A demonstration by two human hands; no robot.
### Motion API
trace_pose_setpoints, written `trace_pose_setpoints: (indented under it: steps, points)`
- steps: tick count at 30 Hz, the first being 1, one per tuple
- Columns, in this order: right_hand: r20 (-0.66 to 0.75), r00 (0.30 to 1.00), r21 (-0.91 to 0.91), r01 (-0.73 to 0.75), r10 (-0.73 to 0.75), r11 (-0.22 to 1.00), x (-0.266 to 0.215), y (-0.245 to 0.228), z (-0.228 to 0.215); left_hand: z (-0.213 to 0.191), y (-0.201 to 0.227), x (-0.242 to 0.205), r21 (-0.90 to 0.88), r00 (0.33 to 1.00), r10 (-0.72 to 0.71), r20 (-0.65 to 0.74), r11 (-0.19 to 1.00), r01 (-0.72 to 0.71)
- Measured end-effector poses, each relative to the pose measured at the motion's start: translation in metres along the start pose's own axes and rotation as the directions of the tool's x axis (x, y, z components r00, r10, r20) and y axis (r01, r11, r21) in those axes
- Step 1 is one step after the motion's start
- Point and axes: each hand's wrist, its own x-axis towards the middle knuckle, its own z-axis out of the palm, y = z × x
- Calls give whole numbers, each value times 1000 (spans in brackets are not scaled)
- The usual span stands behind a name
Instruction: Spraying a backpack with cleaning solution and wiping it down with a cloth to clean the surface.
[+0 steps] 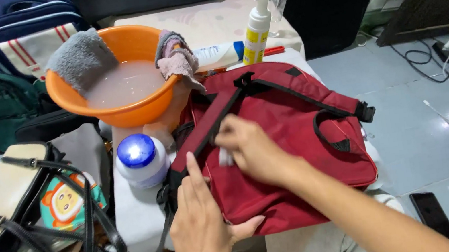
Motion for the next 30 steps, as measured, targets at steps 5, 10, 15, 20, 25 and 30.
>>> trace_pose_setpoints:
  steps: [5, 10, 15, 20, 25, 30]
  points:
    - [398, 905, 102, -207, 151, 973, -45, -52, -45, 5, -2, 1, -4, 999, -47, 10, 999, 47]
    - [165, 962, -279, -167, 219, 946, -26, 34, -51, 10, -5, 0, -51, 999, -40, -5, 998, 40]
    - [141, 962, -395, -160, 232, 904, -3, 26, -4, 11, -4, 0, 60, 999, -42, -8, 997, 42]
    - [373, 921, 39, -139, 115, 989, -17, -58, -28, 22, -14, -3, -45, 998, -61, 25, 997, 62]
    - [400, 865, -219, -230, 302, 948, -32, 6, -77, 15, -13, 0, -54, 999, -34, 12, 998, 34]
    - [168, 911, -572, -222, 377, 790, -24, 52, -49, 7, -4, 3, -9, 998, -58, 33, 998, 58]
